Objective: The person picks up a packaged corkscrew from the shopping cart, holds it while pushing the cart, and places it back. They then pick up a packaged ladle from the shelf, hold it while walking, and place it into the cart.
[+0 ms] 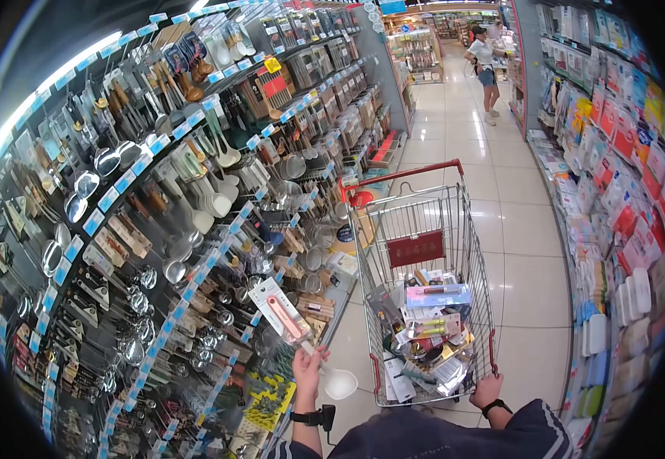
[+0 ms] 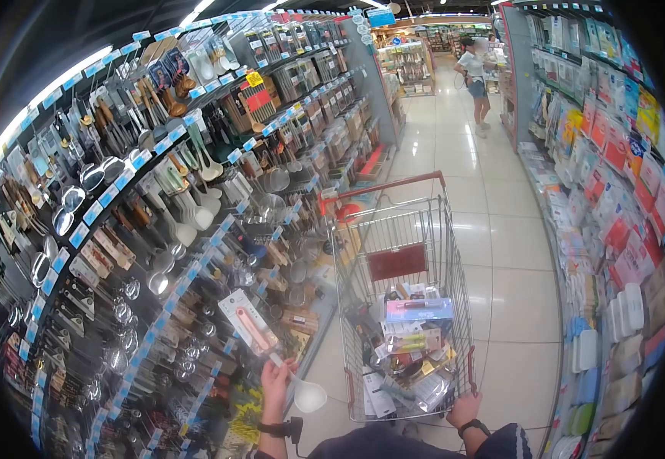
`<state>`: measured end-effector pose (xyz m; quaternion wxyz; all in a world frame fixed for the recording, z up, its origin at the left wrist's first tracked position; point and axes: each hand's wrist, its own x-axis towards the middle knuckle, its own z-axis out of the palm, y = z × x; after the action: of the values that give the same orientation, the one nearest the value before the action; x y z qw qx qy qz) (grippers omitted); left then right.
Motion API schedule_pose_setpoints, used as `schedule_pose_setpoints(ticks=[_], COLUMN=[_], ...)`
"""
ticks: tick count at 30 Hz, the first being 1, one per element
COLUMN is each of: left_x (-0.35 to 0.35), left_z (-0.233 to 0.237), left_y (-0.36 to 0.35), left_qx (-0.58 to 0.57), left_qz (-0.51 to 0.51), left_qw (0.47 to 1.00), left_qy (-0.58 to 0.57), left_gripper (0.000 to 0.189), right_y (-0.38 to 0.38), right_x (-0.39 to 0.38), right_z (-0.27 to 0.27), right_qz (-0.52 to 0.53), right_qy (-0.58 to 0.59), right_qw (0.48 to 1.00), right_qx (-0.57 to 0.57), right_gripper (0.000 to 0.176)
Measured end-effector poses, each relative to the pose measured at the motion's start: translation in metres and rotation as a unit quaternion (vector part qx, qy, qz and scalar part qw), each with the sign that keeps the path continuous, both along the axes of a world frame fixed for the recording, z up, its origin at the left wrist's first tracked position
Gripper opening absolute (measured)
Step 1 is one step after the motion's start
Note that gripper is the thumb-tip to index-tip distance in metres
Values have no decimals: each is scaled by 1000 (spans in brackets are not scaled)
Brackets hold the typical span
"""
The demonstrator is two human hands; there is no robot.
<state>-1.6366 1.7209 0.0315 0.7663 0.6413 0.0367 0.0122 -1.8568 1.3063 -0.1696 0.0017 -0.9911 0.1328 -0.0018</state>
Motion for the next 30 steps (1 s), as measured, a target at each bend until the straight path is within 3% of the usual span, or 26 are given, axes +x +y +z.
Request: schedule_pose_setpoints(ticks=[10, 30], left_x=[-18, -56], left_z=[-6, -3], left_y=[10, 8], left_qx=[-3, 16], left_qz=[22, 31], left_qw=[1000, 999], left_qy=[15, 35], left_gripper=[29, 30], right_y=[2, 0], right_x=[3, 0], right_z=[3, -1], right_qz=[-10, -24], right_qy=[-79, -46], right_qw=[994, 995], right_qx=[77, 91], right_gripper=[7, 8])
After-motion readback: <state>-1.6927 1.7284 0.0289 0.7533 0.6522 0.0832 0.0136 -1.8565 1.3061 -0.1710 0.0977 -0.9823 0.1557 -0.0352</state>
